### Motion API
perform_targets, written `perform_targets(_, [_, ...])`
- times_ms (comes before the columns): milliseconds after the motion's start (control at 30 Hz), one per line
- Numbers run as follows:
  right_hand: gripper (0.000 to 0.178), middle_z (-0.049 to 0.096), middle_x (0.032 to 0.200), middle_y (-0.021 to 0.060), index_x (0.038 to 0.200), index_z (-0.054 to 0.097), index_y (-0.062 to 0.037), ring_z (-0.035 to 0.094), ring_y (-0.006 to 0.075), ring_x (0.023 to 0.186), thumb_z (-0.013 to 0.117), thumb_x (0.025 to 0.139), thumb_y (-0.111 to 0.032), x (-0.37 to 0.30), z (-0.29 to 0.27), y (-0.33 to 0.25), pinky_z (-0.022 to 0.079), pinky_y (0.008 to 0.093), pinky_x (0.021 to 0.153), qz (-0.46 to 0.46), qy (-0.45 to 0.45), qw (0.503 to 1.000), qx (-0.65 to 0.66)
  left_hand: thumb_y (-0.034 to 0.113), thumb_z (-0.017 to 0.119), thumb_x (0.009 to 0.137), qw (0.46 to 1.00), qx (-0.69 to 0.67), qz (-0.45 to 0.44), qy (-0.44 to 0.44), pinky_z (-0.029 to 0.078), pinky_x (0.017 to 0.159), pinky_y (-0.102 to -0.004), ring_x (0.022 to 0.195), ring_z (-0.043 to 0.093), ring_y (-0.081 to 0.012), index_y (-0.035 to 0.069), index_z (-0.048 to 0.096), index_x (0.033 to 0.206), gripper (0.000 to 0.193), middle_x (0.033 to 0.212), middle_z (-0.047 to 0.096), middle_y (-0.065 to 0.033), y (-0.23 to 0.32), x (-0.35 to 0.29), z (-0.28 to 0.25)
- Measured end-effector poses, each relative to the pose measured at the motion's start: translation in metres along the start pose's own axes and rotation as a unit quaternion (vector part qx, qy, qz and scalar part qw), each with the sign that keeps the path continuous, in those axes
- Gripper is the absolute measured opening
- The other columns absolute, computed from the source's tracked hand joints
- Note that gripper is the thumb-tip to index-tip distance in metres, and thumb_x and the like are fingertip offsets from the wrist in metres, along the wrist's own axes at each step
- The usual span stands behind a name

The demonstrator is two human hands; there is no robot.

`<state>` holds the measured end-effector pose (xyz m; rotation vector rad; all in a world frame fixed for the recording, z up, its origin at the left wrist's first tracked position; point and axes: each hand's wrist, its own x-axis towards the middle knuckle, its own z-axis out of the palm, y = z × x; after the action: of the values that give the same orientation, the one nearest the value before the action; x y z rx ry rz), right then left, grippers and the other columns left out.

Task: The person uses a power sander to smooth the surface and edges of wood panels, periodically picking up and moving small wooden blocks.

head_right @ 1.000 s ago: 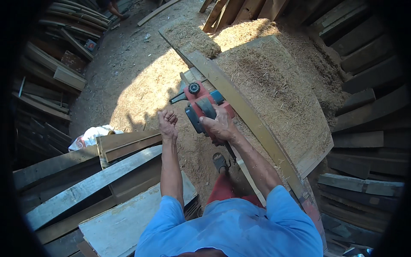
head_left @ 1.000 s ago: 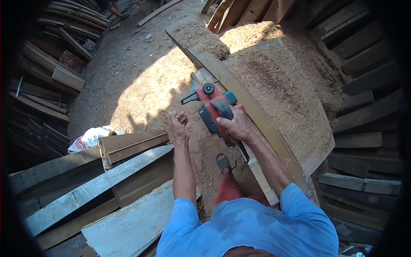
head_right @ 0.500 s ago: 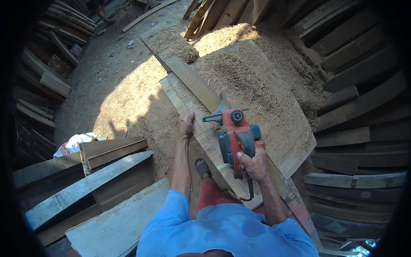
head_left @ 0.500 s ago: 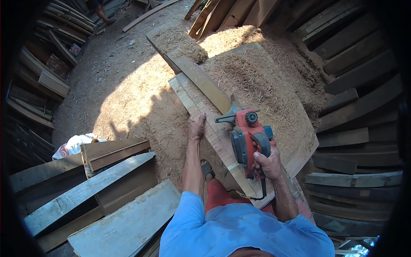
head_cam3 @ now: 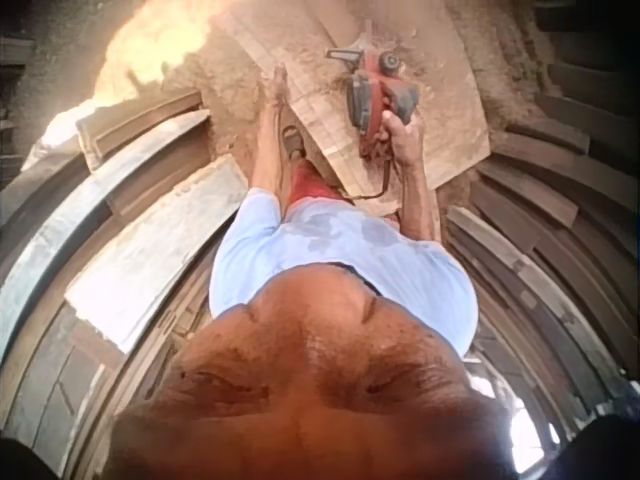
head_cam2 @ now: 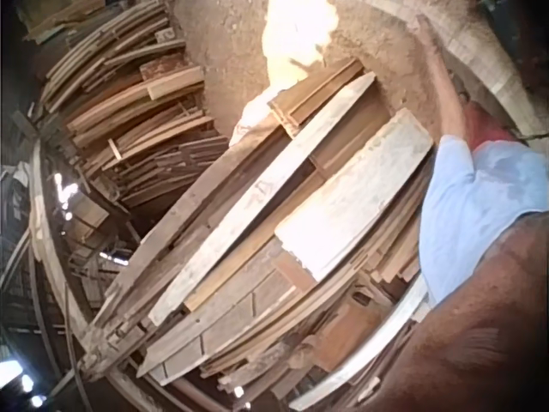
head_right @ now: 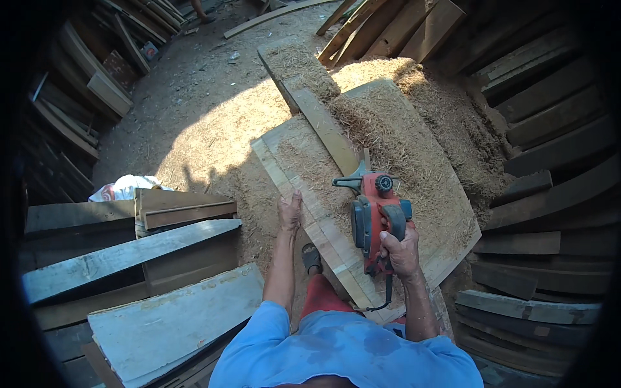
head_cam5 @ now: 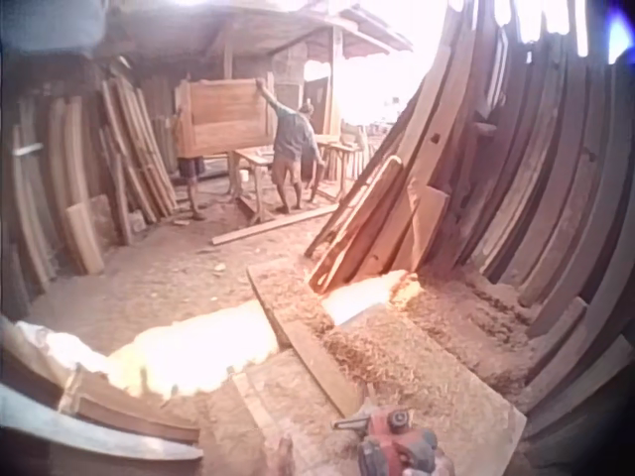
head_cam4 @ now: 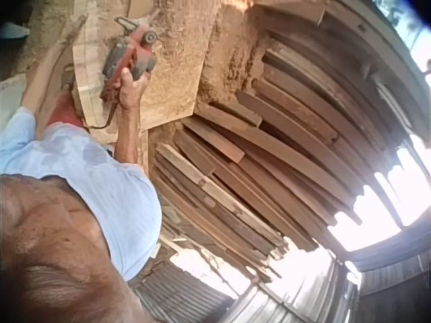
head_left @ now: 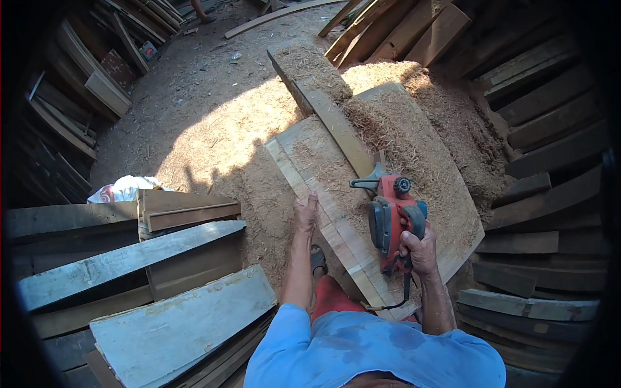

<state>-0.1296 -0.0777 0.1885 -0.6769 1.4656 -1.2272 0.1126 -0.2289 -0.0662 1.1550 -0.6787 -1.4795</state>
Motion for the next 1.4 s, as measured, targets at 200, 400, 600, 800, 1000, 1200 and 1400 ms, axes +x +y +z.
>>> perform_targets(200, [0.039, 0.058, 0.068, -0.0003, 0.12, 0.06, -0.0002, 0.055, 0.0079, 0.054, 0.073, 0.092, -0.024, 0.003, 0.025, -0.009, 0.049, 0.0262, 0.052, -0.035, -0.03, 0.999, -0.002, 0.03, 0.073, 0.098, 0.995, 0.09, -0.008, -0.038, 0.054, 0.087, -0.0343, 0.095, 0.068, -0.0187, 0.001, 0.066, 0.122, 0.038, 0.109, 0.074, -0.0077, -0.002, 0.045, 0.012])
perform_targets(400, [0.041, 0.057, 0.065, -0.001, 0.117, 0.062, -0.0007, 0.054, 0.0075, 0.054, 0.075, 0.093, -0.032, -0.018, 0.031, -0.012, 0.047, 0.0263, 0.052, -0.039, -0.029, 0.998, -0.047, 0.028, 0.073, 0.097, 0.99, 0.141, -0.002, 0.005, 0.054, 0.089, -0.0373, 0.098, 0.07, -0.0228, -0.002, 0.066, 0.117, 0.036, 0.108, 0.075, -0.0132, -0.002, 0.04, 0.013])
perform_targets(600, [0.042, 0.057, 0.065, -0.001, 0.118, 0.062, -0.0006, 0.053, 0.0074, 0.055, 0.075, 0.094, -0.032, -0.051, 0.029, -0.005, 0.045, 0.0259, 0.052, -0.024, -0.02, 0.997, -0.074, 0.028, 0.073, 0.097, 0.969, 0.221, -0.099, -0.047, 0.05, 0.07, -0.0367, 0.078, 0.061, -0.0168, 0.001, 0.063, 0.099, 0.029, 0.085, 0.066, -0.007, -0.022, -0.086, 0.005])
perform_targets(800, [0.039, 0.059, 0.072, -0.0013, 0.116, 0.062, -0.0017, 0.053, 0.0068, 0.056, 0.075, 0.093, -0.031, -0.085, 0.015, 0.013, 0.044, 0.0254, 0.052, -0.022, -0.046, 0.996, -0.068, 0.022, 0.072, 0.097, 0.902, 0.252, -0.256, -0.239, 0.044, 0.056, -0.0265, 0.063, 0.054, -0.007, 0.004, 0.061, 0.097, 0.021, 0.076, 0.061, -0.0002, -0.045, -0.279, 0.005])
perform_targets(1000, [0.045, 0.063, 0.086, 0.003, 0.122, 0.062, 0.0011, 0.06, 0.0118, 0.076, 0.073, 0.092, -0.03, -0.132, 0.003, 0.045, 0.051, 0.0305, 0.067, -0.013, -0.145, 0.979, -0.142, 0.025, 0.074, 0.097, 0.905, 0.262, -0.268, -0.201, 0.049, 0.07, -0.0264, 0.081, 0.059, -0.009, 0.001, 0.065, 0.11, 0.028, 0.09, 0.066, -0.0005, -0.109, -0.37, -0.088])
perform_targets(1200, [0.046, 0.07, 0.104, 0.0097, 0.128, 0.062, 0.0009, 0.065, 0.018, 0.092, 0.071, 0.091, -0.024, -0.202, -0.037, 0.077, 0.054, 0.0363, 0.084, -0.036, -0.204, 0.966, -0.152, 0.042, 0.07, 0.099, 0.96, 0.27, -0.065, 0.035, 0.049, 0.092, -0.033, 0.107, 0.058, -0.0192, -0.003, 0.054, 0.138, 0.061, 0.122, 0.06, -0.0124, -0.036, -0.421, -0.071])
perform_targets(1400, [0.041, 0.072, 0.097, 0.0129, 0.123, 0.064, -0.0002, 0.068, 0.0205, 0.088, 0.071, 0.09, -0.023, -0.228, -0.058, 0.121, 0.055, 0.0386, 0.081, 0.037, -0.212, 0.959, -0.184, 0.056, 0.073, 0.092, 0.929, 0.366, 0.036, -0.033, 0.042, 0.108, -0.0449, 0.125, 0.051, -0.0357, -0.007, 0.039, 0.153, 0.094, 0.135, 0.051, -0.0247, -0.043, -0.457, -0.036])
